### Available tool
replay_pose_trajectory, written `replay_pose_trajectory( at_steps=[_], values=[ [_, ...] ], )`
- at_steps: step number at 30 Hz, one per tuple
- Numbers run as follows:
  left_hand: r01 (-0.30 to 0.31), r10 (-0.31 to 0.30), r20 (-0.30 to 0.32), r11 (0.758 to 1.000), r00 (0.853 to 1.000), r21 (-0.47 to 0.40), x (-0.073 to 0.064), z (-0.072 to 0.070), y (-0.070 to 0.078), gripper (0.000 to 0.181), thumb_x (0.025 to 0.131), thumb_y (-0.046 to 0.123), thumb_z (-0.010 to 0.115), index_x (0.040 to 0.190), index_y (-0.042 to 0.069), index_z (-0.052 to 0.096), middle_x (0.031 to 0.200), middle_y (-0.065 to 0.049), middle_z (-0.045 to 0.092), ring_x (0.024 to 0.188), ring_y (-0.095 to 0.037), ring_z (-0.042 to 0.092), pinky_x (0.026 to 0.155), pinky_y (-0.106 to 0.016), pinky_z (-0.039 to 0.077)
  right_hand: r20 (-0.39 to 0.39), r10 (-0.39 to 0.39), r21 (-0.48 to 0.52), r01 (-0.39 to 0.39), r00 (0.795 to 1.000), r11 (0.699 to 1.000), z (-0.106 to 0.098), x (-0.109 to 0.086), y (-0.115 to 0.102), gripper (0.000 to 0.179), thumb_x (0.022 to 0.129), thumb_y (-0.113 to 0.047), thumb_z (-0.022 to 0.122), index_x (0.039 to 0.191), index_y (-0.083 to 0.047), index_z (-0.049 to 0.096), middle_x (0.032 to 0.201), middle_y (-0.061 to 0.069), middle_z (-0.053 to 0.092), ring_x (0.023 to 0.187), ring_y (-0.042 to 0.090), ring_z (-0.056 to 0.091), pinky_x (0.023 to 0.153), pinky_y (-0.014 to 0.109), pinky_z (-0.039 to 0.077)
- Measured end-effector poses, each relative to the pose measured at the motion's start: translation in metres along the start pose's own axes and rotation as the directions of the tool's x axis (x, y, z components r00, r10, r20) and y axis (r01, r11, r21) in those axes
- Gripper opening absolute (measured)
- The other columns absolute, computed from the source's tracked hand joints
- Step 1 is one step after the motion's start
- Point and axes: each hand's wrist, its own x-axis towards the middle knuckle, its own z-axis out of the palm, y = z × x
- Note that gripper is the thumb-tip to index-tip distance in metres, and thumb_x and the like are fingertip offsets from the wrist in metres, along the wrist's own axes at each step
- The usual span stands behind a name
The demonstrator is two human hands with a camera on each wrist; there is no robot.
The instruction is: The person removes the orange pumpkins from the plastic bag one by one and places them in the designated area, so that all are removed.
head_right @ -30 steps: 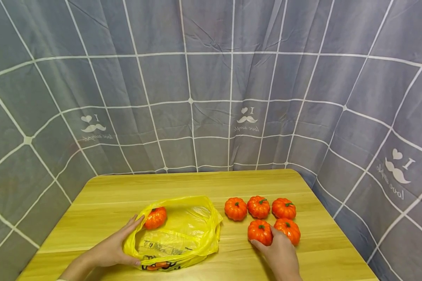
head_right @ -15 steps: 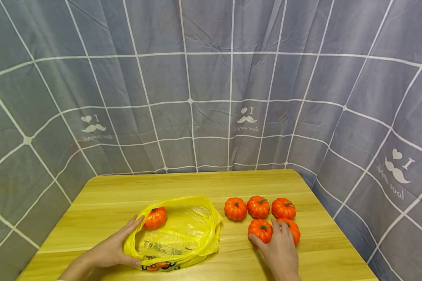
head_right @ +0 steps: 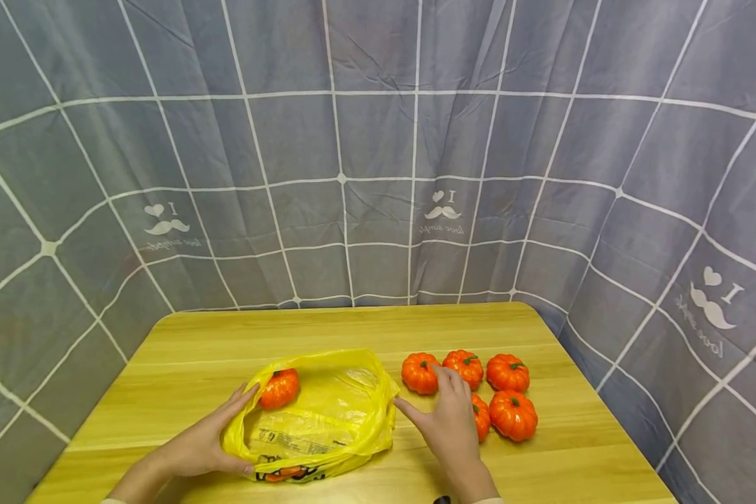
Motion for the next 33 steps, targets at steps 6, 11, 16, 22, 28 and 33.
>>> replay_pose_trajectory(
  at_steps=[6,11,16,22,28,33],
  values=[
    [0.001,-0.001,0.002,1.000,1.000,0.011,0.000,-0.001,0.001,0.128,0.067,0.048,0.091,0.163,0.012,0.015,0.161,-0.034,-0.003,0.143,-0.059,0.007,0.104,-0.077,0.018,0.121,0.040,0.068,-0.048,0.992,0.997,0.023,0.008,-0.027,0.092,0.070,-0.056,0.087,0.137,-0.001,0.057,0.135,0.018,0.056,0.126,0.041,0.049,0.101,0.058,0.043],
    [0.008,-0.008,-0.003,1.000,1.000,0.030,0.002,-0.001,-0.001,0.129,0.067,0.050,0.091,0.163,0.011,0.015,0.161,-0.034,-0.002,0.143,-0.058,0.008,0.105,-0.076,0.019,0.214,0.051,0.111,-0.076,0.976,0.991,0.043,0.009,-0.046,0.092,0.071,-0.056,0.087,0.140,-0.004,0.056,0.139,0.017,0.054,0.129,0.040,0.050,0.102,0.058,0.043],
    [0.015,-0.014,-0.017,0.999,1.000,0.029,0.003,-0.001,0.001,0.130,0.065,0.050,0.092,0.162,0.009,0.016,0.161,-0.034,-0.002,0.143,-0.057,0.007,0.106,-0.075,0.018,0.288,0.045,0.148,-0.090,0.957,0.985,0.064,0.008,-0.061,0.091,0.072,-0.057,0.085,0.141,-0.004,0.056,0.140,0.018,0.053,0.129,0.041,0.049,0.102,0.057,0.044],
    [0.016,-0.015,-0.014,1.000,1.000,0.018,0.002,-0.001,0.003,0.130,0.065,0.048,0.092,0.162,0.007,0.016,0.161,-0.034,-0.003,0.144,-0.056,0.004,0.106,-0.075,0.015,0.348,0.016,0.184,-0.086,0.937,0.979,0.083,0.006,-0.070,0.090,0.074,-0.053,0.086,0.141,-0.001,0.055,0.140,0.019,0.053,0.129,0.041,0.050,0.102,0.056,0.044],
    [0.013,-0.013,-0.016,1.000,1.000,0.016,0.002,-0.001,0.001,0.130,0.065,0.047,0.093,0.162,0.007,0.016,0.161,-0.035,-0.003,0.143,-0.057,0.006,0.106,-0.076,0.017,0.376,-0.013,0.206,-0.070,0.927,0.976,0.099,0.004,-0.081,0.089,0.075,-0.049,0.087,0.141,0.000,0.054,0.141,0.019,0.052,0.128,0.041,0.051,0.101,0.055,0.045],
    [0.005,-0.004,-0.016,1.000,1.000,0.015,0.004,-0.002,0.003,0.129,0.066,0.046,0.093,0.162,0.008,0.016,0.161,-0.035,-0.002,0.143,-0.058,0.006,0.106,-0.076,0.017,0.384,-0.020,0.204,-0.063,0.923,0.977,0.110,0.004,-0.092,0.090,0.074,-0.051,0.087,0.140,0.000,0.055,0.139,0.020,0.054,0.127,0.040,0.052,0.100,0.055,0.046]
  ],
)
